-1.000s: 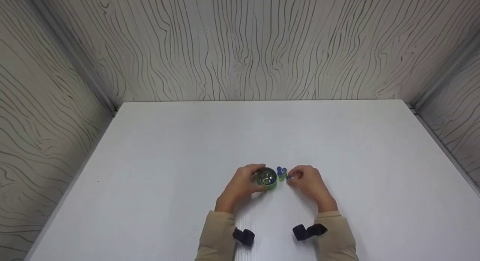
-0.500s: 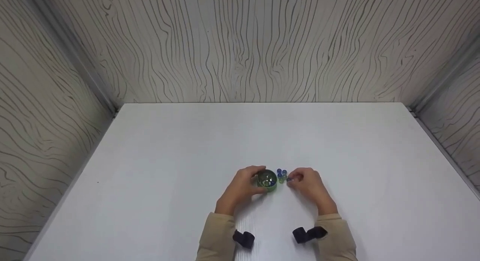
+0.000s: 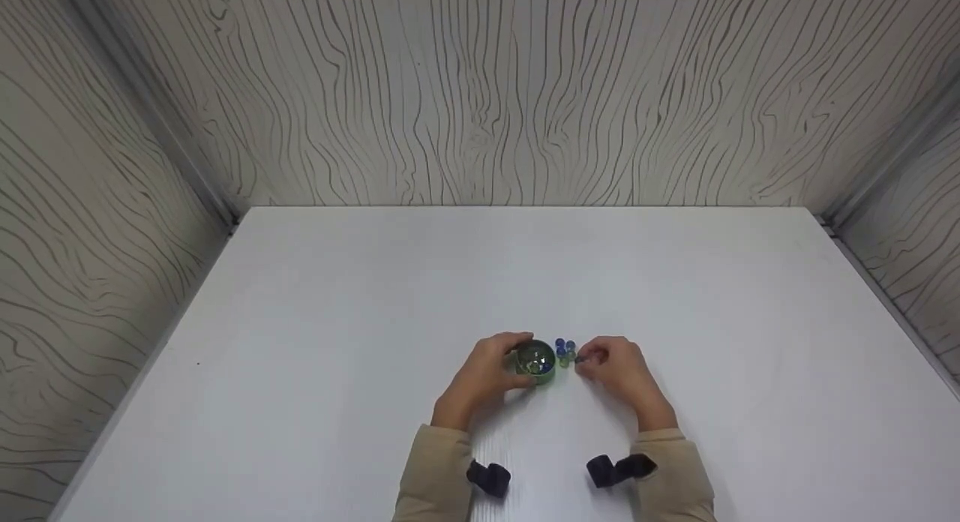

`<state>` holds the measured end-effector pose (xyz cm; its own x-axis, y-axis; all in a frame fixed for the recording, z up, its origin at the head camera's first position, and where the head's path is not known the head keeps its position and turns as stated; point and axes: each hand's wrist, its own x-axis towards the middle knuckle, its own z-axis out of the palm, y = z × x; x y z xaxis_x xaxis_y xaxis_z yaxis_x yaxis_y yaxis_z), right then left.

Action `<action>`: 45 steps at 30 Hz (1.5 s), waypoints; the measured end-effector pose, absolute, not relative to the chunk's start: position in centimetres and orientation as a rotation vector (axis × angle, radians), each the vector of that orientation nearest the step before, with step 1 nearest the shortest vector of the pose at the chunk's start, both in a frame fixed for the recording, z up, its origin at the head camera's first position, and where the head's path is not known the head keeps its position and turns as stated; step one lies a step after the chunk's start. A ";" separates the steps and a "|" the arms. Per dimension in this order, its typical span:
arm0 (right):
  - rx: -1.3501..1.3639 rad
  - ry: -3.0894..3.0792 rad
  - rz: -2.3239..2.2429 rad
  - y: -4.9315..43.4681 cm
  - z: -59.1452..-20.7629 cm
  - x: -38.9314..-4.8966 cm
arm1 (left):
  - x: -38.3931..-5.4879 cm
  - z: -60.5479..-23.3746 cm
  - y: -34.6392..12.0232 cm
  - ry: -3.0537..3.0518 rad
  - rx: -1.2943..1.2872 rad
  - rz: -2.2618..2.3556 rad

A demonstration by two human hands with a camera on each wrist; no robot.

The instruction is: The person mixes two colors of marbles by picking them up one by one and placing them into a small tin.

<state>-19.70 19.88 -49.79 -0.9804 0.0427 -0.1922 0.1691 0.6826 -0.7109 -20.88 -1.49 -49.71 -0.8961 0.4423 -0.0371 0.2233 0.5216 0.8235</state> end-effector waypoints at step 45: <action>0.171 2.731 -1.192 20.0 -49.0 -19.7 | -20.9 -49.8 -1.6 2.501 0.594 1.338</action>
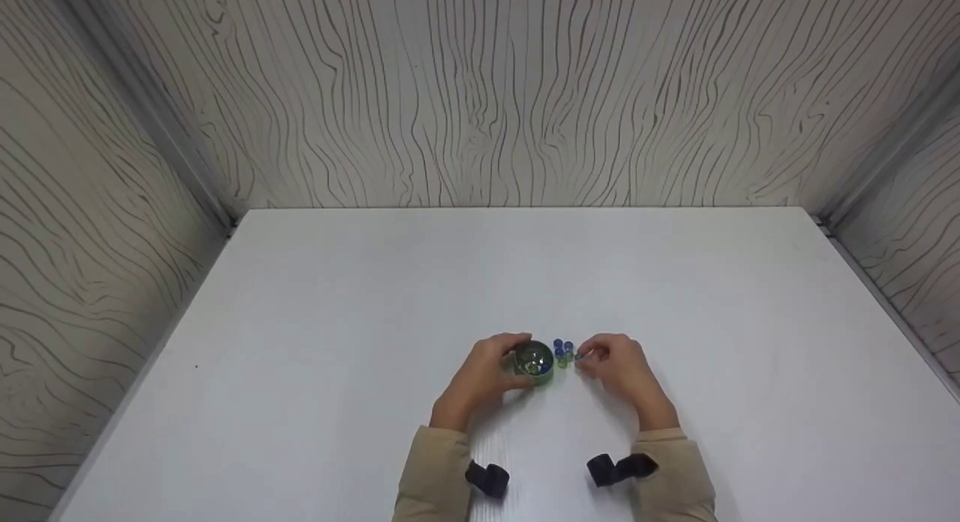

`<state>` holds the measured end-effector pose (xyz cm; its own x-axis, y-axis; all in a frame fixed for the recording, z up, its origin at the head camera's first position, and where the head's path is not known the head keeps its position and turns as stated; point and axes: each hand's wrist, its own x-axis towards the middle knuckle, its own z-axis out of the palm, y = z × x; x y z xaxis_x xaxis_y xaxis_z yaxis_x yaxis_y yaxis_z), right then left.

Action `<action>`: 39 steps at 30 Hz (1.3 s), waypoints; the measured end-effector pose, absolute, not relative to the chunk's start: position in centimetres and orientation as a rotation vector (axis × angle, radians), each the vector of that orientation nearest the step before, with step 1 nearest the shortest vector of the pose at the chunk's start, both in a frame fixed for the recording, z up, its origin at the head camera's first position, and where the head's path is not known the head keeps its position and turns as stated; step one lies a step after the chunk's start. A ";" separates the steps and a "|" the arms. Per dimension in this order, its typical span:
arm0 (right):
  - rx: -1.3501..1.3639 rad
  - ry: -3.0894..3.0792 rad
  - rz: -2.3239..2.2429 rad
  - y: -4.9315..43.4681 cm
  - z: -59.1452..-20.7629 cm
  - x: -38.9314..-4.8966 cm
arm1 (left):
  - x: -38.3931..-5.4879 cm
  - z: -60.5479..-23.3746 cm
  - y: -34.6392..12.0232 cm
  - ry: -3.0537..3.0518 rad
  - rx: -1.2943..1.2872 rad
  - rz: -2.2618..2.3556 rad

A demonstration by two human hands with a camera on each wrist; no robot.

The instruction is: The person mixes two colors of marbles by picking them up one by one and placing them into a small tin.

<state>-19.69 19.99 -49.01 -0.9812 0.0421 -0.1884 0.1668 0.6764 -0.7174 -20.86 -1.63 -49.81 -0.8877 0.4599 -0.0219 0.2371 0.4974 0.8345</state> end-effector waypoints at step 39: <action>0.012 2.877 -1.221 18.6 -47.6 -19.2 | -20.8 -49.7 -1.6 2.546 0.629 1.319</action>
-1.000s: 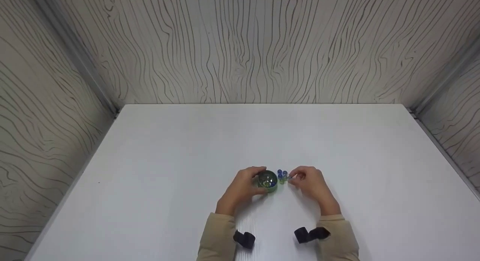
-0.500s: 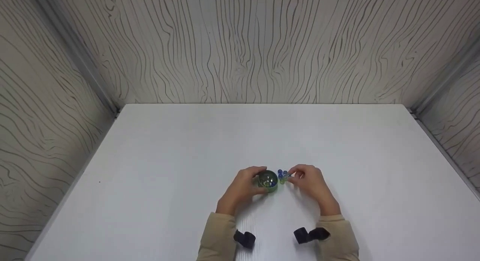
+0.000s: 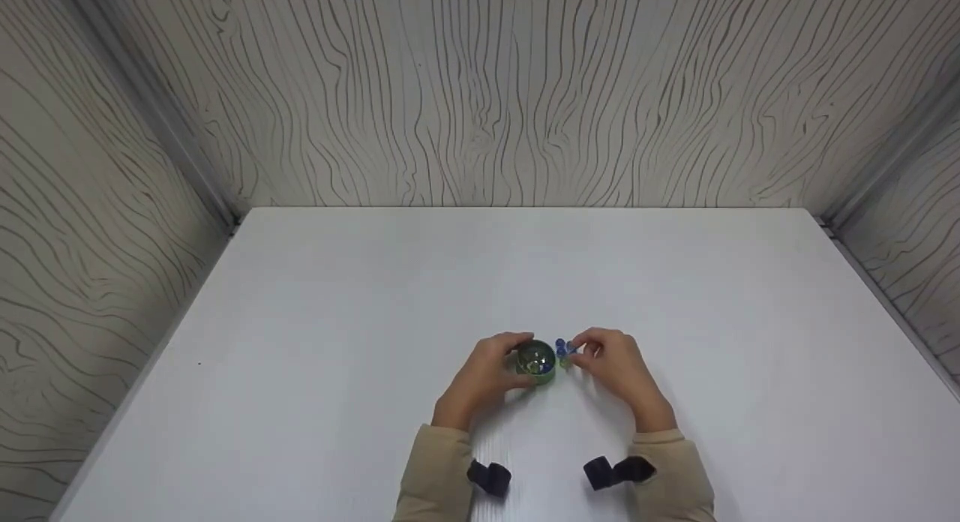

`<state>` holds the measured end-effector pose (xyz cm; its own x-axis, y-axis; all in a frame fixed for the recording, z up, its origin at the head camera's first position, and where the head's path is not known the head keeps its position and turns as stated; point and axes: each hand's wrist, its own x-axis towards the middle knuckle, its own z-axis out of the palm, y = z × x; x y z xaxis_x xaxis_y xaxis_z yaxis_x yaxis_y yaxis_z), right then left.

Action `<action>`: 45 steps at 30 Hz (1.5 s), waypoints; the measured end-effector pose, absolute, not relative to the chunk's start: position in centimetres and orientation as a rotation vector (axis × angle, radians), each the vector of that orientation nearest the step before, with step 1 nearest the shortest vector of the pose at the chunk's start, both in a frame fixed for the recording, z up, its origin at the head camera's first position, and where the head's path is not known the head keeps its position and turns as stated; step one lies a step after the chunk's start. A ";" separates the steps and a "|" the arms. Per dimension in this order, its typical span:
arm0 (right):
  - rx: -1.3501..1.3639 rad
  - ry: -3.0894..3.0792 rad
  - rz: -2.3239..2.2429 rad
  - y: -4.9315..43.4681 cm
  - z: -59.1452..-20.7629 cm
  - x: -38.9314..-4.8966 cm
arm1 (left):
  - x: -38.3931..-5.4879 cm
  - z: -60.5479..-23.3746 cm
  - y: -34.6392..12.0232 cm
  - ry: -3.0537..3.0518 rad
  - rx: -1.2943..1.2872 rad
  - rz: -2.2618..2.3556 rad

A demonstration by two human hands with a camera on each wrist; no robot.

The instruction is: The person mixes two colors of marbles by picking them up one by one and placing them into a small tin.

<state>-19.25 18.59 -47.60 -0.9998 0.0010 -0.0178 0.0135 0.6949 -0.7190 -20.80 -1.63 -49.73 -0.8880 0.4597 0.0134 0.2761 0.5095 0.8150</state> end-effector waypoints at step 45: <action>-0.065 2.858 -1.263 17.3 -47.0 -19.1 | -20.9 -49.8 -1.5 2.549 0.638 1.315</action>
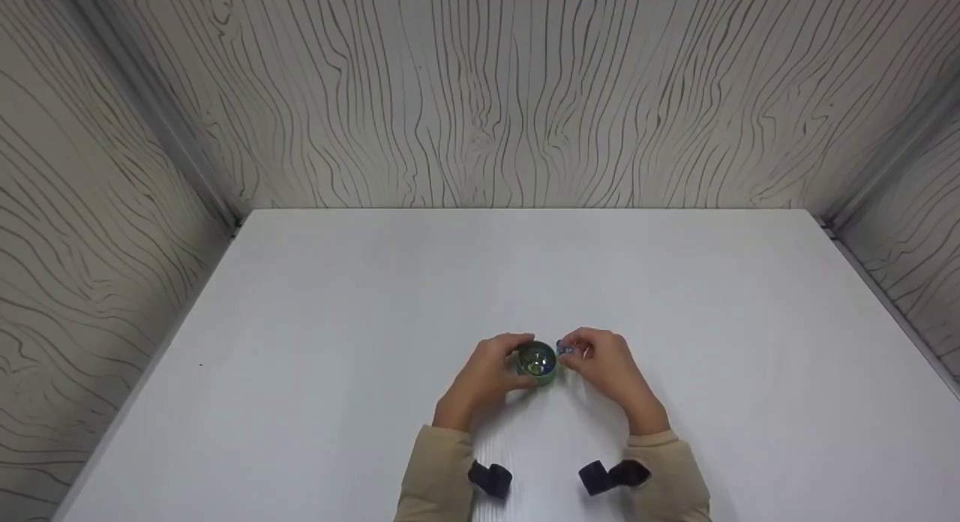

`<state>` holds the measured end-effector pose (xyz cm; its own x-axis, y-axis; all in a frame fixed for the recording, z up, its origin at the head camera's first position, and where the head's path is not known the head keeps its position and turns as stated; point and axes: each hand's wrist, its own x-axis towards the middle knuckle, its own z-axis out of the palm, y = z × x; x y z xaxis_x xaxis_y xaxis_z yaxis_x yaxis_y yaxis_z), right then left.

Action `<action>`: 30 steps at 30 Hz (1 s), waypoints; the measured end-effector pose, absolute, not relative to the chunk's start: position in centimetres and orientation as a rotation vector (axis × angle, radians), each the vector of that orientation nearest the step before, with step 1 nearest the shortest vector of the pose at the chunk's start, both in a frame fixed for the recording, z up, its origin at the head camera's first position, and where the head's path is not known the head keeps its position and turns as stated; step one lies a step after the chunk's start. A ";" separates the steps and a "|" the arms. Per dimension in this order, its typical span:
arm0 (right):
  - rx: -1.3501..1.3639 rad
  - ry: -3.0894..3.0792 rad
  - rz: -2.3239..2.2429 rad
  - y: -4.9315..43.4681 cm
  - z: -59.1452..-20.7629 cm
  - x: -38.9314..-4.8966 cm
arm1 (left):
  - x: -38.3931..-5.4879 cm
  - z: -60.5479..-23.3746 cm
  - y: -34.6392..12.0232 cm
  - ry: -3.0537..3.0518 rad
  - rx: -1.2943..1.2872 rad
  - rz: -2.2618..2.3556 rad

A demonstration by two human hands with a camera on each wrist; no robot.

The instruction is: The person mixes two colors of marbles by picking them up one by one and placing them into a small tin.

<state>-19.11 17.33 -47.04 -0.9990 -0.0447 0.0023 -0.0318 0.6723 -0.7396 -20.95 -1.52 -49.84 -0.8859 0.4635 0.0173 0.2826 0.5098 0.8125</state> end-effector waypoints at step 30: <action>-0.185 2.913 -1.241 16.6 -47.3 -19.0 | -20.8 -49.7 -1.6 2.562 0.657 1.306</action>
<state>-19.02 16.64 -47.35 -0.9928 -0.0951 0.0734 -0.1187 0.6870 -0.7169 -20.81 -1.65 -49.73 -0.8833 0.4680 0.0295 0.2988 0.5132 0.8045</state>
